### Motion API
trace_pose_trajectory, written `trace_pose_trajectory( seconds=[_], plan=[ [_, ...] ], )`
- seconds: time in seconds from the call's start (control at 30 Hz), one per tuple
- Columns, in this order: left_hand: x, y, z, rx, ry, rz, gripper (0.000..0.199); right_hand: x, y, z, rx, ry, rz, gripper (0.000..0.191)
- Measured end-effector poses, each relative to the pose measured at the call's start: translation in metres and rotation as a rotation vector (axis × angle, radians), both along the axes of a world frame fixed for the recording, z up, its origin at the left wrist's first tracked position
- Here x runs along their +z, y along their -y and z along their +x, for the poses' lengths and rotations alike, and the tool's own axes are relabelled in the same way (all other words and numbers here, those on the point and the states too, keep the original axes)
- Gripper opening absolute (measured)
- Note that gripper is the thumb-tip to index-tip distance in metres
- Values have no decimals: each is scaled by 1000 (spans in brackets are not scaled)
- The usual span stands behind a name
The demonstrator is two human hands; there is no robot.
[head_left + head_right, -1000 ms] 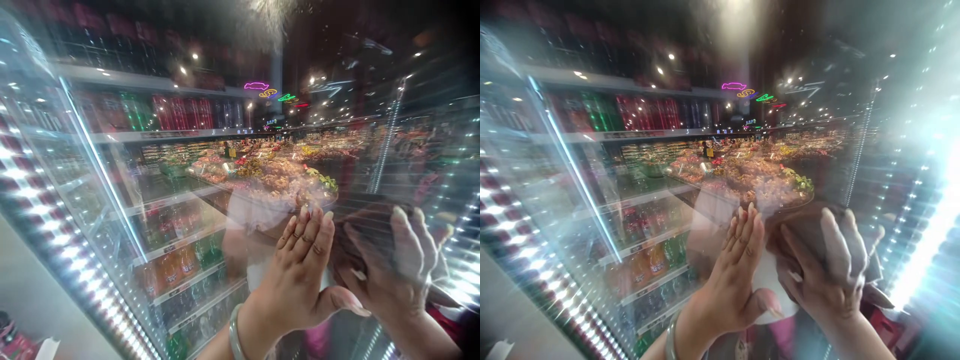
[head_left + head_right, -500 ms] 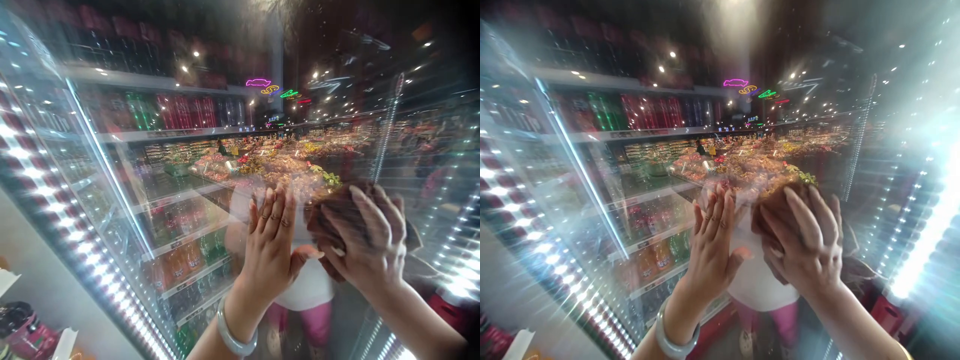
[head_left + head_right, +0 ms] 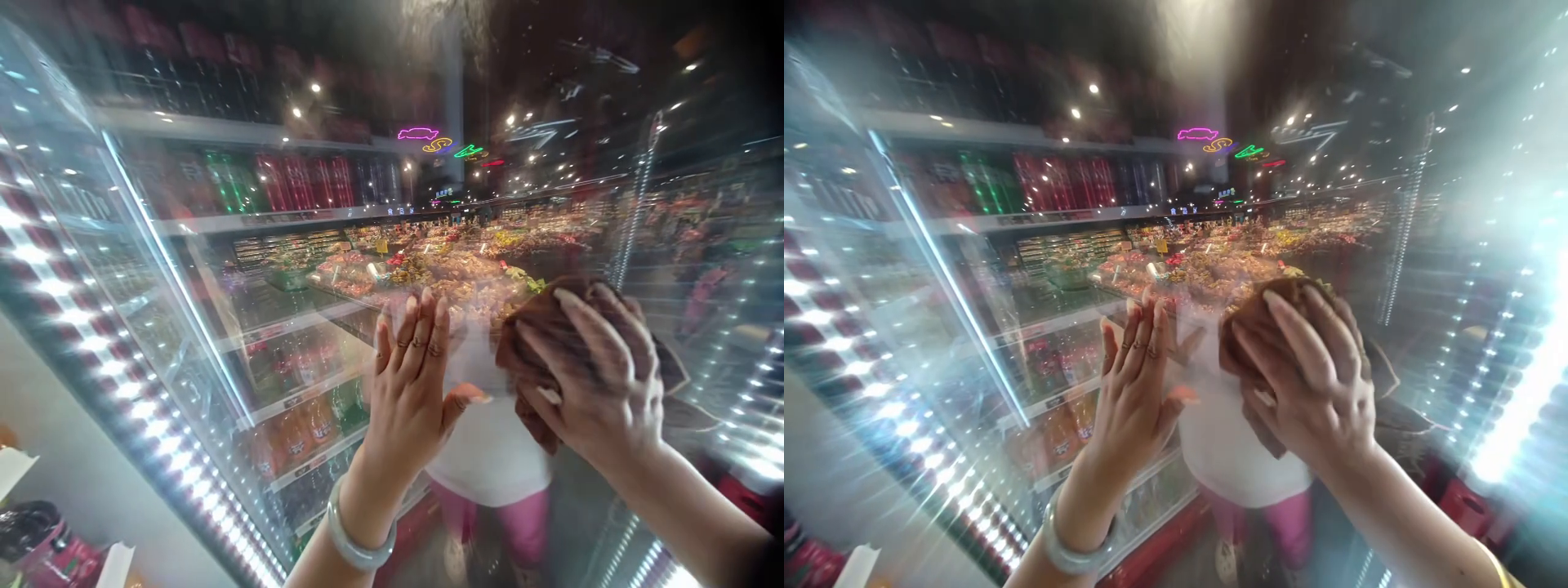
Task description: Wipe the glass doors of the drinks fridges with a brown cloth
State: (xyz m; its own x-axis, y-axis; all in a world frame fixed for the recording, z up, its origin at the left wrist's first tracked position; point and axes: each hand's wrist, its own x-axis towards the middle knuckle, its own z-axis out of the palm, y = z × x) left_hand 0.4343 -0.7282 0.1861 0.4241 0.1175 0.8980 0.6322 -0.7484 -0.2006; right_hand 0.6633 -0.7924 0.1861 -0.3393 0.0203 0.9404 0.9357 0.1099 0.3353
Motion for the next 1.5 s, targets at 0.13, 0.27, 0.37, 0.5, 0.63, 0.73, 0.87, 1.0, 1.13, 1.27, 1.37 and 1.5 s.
trace_pose_trajectory(
  seconds=[0.13, 0.27, 0.37, 0.5, 0.63, 0.73, 0.87, 1.0, 1.13, 1.27, 1.37, 1.5],
  plan=[
    [18, -8, -11, -8, 70, 39, 88, 36, -19, -47, 5, -118, 38, 61],
    [16, -15, -22, 1, 84, 17, 89, 20, -32, -86, 17, -3, -25, 56],
    [4, -15, -34, 17, 59, 12, 92, -11, -26, -74, 35, 74, -82, 53],
    [-8, -16, -55, 44, 57, -20, 91, -18, -18, -50, 38, 41, -89, 54],
    [-8, -20, -73, 58, 97, -38, 89, 7, -33, -85, 7, -84, -2, 60],
    [-10, -23, -80, 44, 100, -48, 86, 7, -49, -128, 43, -37, -6, 58],
    [-23, -28, -88, 60, 96, -42, 85, -26, -51, -135, 149, 78, -71, 53],
    [-35, -34, -98, 99, 62, -3, 87, -39, -38, -102, 152, 42, -128, 51],
    [-33, -38, -105, 60, 63, -15, 88, -11, -44, -116, 63, -48, -24, 56],
    [-31, -41, -118, -38, 135, -51, 86, 1, -69, -168, 100, -16, 20, 56],
    [-35, -45, -129, -15, 132, -31, 84, -18, -77, -180, 175, 90, -37, 55],
    [-46, -47, -143, 76, 81, -14, 83, -45, -63, -157, 224, 174, -185, 56]
  ],
)
